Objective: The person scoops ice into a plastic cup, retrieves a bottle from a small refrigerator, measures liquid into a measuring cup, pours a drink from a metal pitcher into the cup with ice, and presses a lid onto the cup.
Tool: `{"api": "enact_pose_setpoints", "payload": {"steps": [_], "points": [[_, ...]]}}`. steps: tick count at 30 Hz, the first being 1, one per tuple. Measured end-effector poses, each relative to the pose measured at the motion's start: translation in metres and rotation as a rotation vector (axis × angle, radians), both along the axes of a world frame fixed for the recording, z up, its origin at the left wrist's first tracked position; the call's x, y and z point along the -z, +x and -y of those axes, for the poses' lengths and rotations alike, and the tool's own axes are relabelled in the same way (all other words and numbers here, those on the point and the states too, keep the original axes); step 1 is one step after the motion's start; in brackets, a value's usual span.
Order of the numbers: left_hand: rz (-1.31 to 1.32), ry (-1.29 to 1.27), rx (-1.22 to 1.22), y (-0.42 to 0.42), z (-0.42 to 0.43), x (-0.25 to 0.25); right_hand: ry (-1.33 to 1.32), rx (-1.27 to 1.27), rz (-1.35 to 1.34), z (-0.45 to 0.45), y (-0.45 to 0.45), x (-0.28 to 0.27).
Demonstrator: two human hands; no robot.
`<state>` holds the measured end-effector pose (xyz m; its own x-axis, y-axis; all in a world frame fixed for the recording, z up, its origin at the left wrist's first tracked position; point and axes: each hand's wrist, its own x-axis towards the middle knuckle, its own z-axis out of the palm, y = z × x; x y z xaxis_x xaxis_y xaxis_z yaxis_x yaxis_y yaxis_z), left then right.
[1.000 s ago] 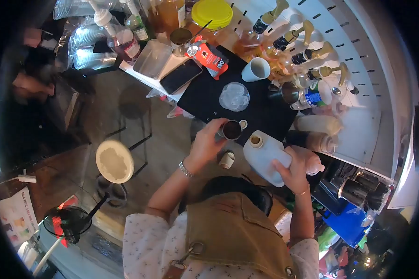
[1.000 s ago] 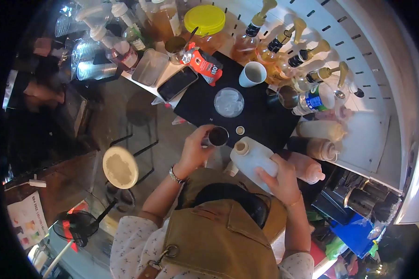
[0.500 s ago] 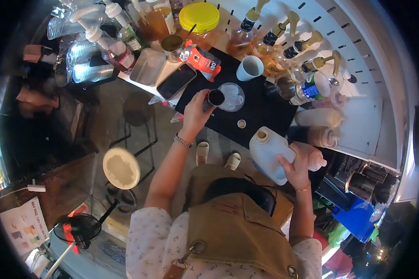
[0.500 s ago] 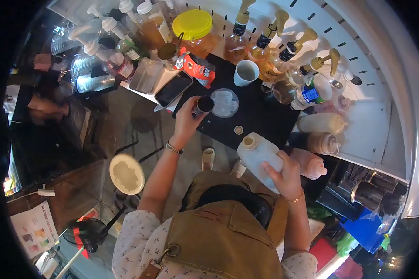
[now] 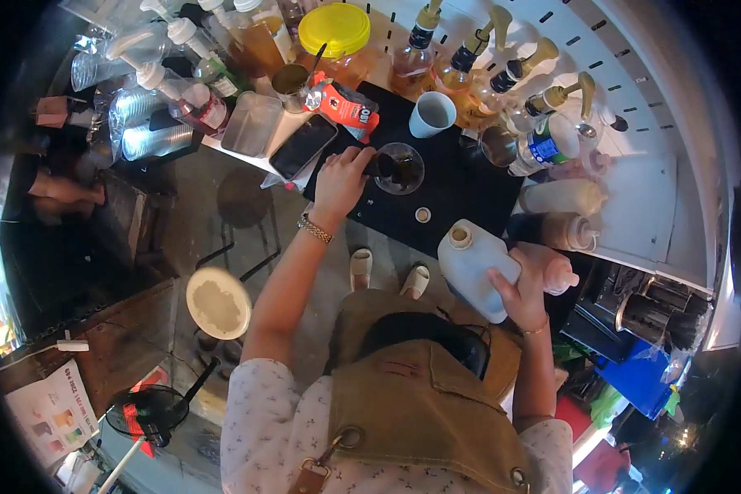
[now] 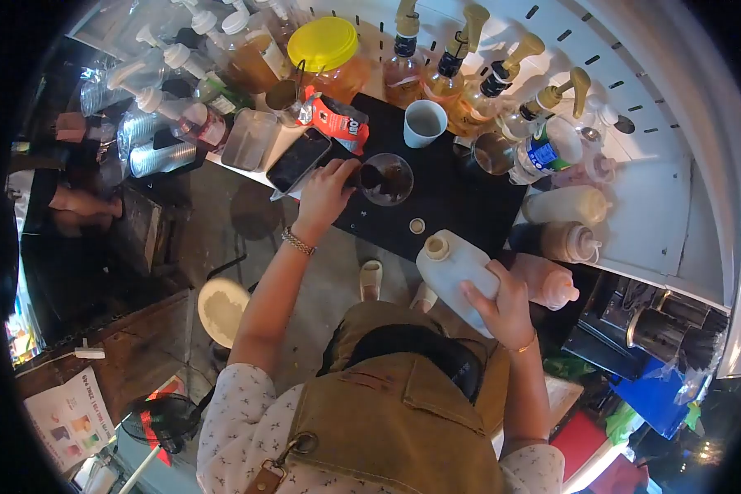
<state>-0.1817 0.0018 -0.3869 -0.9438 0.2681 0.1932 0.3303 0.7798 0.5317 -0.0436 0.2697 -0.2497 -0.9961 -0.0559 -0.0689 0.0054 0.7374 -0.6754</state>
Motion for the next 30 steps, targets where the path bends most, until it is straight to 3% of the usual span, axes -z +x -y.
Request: {"api": "enact_pose_setpoints", "payload": {"steps": [8,17,30], "points": [[-0.205,-0.241,0.059,-0.003,0.000,-0.007,-0.026,-0.001,0.014,-0.001,-0.001,0.004],[-0.369,-0.321,0.114,-0.005,-0.009,-0.026,-0.035,0.001,0.026,0.000,0.000,0.006],[-0.329,-0.460,0.188,-0.005,-0.014,-0.033,-0.052,0.004,-0.017,0.003,0.004,0.006]]}}
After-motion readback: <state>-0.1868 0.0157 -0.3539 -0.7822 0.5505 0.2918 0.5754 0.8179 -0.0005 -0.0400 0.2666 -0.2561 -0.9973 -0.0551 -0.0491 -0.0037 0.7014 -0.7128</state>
